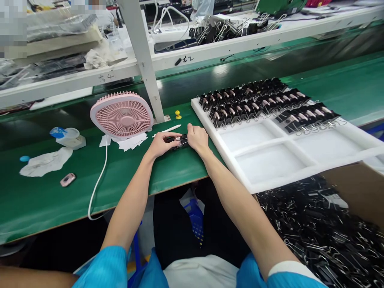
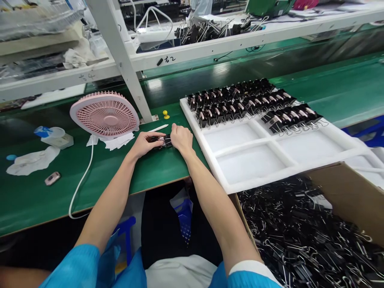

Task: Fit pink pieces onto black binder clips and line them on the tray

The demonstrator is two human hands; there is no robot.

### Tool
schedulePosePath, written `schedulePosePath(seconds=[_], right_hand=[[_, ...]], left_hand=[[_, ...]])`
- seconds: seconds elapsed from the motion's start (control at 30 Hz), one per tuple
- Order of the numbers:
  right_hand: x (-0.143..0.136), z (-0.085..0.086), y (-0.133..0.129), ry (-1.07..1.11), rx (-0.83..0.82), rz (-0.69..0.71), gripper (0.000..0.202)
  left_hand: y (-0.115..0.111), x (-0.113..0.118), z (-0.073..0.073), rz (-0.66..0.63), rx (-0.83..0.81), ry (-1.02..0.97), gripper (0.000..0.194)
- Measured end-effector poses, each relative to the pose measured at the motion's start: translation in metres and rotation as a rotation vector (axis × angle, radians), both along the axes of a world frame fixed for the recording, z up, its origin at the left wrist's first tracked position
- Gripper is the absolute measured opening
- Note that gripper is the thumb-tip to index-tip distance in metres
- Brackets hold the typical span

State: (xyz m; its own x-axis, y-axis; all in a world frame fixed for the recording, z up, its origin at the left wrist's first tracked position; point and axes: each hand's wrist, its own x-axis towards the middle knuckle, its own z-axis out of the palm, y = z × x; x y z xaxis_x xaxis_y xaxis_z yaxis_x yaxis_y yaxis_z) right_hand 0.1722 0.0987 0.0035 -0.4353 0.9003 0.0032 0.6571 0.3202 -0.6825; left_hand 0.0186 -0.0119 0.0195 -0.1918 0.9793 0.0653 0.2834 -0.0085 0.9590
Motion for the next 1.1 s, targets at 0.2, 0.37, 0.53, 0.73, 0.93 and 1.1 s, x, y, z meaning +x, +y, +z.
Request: schedulePosePath(seconds=[0.2, 0.37, 0.53, 0.73, 0.93, 1.1], right_hand=[[0.005, 0.01, -0.011, 0.143, -0.001, 0.004, 0.064], [0.016, 0.018, -0.045, 0.285, -0.12, 0.248, 0.032], [0.062, 0.051, -0.076, 0.413, -0.361, 0.245, 0.022], [0.192, 0.096, -0.012, 0.534, -0.081, -0.109, 0.034], [0.284, 0.079, 0.085, 0.016, 0.262, -0.574, 0.028], [0.297, 0.055, 0.104, -0.311, 0.31, -0.537, 0.036]], left_hand=[[0.002, -0.004, 0.001, 0.011, 0.022, -0.034, 0.047], [0.006, -0.012, 0.002, 0.129, 0.11, -0.082, 0.055], [0.007, -0.014, 0.002, 0.105, 0.101, -0.2, 0.068], [0.009, -0.013, -0.005, 0.072, 0.081, -0.158, 0.067], [0.01, -0.012, -0.007, 0.083, 0.108, -0.151, 0.067], [0.008, -0.013, -0.006, 0.073, 0.093, -0.148, 0.065]])
